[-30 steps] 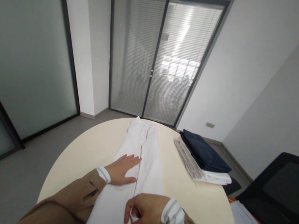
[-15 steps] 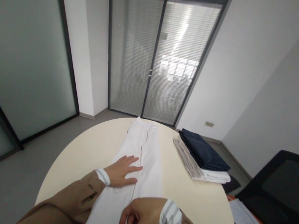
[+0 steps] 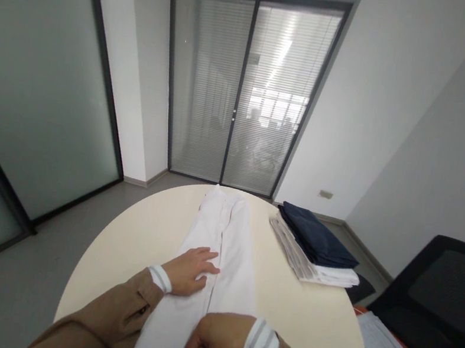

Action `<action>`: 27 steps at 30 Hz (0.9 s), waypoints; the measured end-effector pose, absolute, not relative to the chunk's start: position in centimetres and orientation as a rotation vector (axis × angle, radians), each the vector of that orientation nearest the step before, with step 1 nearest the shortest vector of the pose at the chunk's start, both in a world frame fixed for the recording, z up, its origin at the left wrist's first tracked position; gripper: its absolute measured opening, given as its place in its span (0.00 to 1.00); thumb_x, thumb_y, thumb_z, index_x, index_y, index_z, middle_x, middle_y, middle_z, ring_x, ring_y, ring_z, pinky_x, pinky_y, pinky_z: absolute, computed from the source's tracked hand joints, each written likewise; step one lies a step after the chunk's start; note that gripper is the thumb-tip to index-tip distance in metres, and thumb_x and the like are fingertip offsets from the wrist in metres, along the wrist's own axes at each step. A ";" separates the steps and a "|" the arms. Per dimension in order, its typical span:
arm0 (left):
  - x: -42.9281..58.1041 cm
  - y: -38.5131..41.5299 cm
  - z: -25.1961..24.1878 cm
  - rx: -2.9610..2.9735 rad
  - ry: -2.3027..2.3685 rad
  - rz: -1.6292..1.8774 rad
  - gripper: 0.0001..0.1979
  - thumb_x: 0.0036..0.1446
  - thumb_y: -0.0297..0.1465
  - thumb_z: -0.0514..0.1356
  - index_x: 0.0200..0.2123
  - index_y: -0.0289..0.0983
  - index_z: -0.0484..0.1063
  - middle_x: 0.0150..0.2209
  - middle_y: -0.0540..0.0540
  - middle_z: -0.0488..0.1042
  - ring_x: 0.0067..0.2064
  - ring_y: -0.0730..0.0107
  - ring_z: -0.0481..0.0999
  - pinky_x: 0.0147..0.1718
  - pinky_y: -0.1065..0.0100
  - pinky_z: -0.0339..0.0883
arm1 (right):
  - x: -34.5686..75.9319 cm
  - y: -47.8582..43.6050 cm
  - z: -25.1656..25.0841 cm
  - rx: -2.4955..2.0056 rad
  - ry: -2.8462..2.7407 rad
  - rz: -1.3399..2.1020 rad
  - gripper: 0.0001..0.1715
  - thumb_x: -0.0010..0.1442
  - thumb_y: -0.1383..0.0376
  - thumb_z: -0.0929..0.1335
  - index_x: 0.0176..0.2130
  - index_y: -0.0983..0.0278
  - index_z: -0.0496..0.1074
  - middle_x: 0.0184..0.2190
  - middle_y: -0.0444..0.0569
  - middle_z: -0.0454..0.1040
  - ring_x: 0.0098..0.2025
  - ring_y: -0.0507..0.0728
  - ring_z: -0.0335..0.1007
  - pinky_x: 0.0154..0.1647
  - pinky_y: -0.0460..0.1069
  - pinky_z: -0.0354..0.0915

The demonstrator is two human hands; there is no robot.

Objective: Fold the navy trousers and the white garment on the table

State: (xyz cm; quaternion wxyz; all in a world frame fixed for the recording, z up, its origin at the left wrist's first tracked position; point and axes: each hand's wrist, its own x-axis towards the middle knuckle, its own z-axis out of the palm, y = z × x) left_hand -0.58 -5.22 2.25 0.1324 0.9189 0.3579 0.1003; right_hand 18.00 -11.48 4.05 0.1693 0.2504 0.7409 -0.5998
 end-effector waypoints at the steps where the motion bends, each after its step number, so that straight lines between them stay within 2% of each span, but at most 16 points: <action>1: -0.5 -5.2 2.2 2.672 1.019 0.315 0.24 0.53 0.27 0.58 0.55 0.41 0.72 0.67 0.43 0.61 0.68 0.51 0.56 0.65 0.50 0.53 | 18.0 -11.5 3.9 0.710 2.127 -1.701 0.18 0.43 0.58 0.79 0.34 0.62 0.78 0.23 0.33 0.74 0.22 0.45 0.71 0.37 0.40 0.66; 3: -0.5 -5.0 1.9 2.671 0.965 0.390 0.22 0.50 0.24 0.57 0.49 0.39 0.74 0.64 0.43 0.65 0.67 0.55 0.59 0.65 0.53 0.54 | 18.1 -11.4 3.8 0.707 2.143 -1.695 0.19 0.43 0.58 0.79 0.35 0.62 0.78 0.23 0.33 0.74 0.22 0.45 0.71 0.37 0.40 0.66; 7: -0.8 -4.7 1.6 2.637 0.869 0.516 0.14 0.51 0.23 0.56 0.41 0.40 0.73 0.58 0.45 0.71 0.62 0.62 0.65 0.62 0.61 0.59 | 18.3 -11.5 3.9 0.695 2.157 -1.695 0.20 0.45 0.59 0.78 0.39 0.61 0.78 0.24 0.33 0.74 0.24 0.45 0.72 0.40 0.40 0.66; 13: -1.0 -5.1 3.0 2.658 0.893 0.419 0.10 0.49 0.21 0.56 0.33 0.41 0.72 0.54 0.47 0.72 0.56 0.61 0.68 0.55 0.62 0.65 | 18.2 -11.7 4.6 0.727 2.143 -1.667 0.13 0.47 0.66 0.75 0.36 0.63 0.77 0.22 0.34 0.73 0.24 0.45 0.72 0.39 0.41 0.66; 19: -0.9 -5.5 3.5 2.675 0.963 0.409 0.08 0.54 0.26 0.60 0.36 0.42 0.76 0.47 0.45 0.70 0.48 0.60 0.70 0.49 0.61 0.66 | 18.4 -11.6 4.4 0.759 2.083 -1.897 0.13 0.44 0.67 0.74 0.34 0.64 0.75 0.22 0.35 0.73 0.24 0.46 0.70 0.33 0.40 0.65; 24: -1.5 -5.0 2.8 2.511 0.862 0.557 0.06 0.61 0.27 0.57 0.37 0.39 0.74 0.55 0.43 0.67 0.48 0.64 0.72 0.52 0.61 0.66 | 18.4 -11.5 4.3 0.803 2.103 -1.768 0.14 0.42 0.67 0.75 0.34 0.64 0.75 0.22 0.34 0.73 0.25 0.45 0.69 0.34 0.39 0.64; 27: -1.7 -4.8 2.5 2.384 0.786 0.674 0.08 0.65 0.30 0.54 0.38 0.38 0.73 0.58 0.42 0.66 0.52 0.63 0.72 0.55 0.61 0.65 | 18.2 -11.4 3.9 0.777 2.075 -1.766 0.16 0.41 0.67 0.77 0.34 0.64 0.76 0.22 0.34 0.73 0.25 0.45 0.69 0.34 0.39 0.64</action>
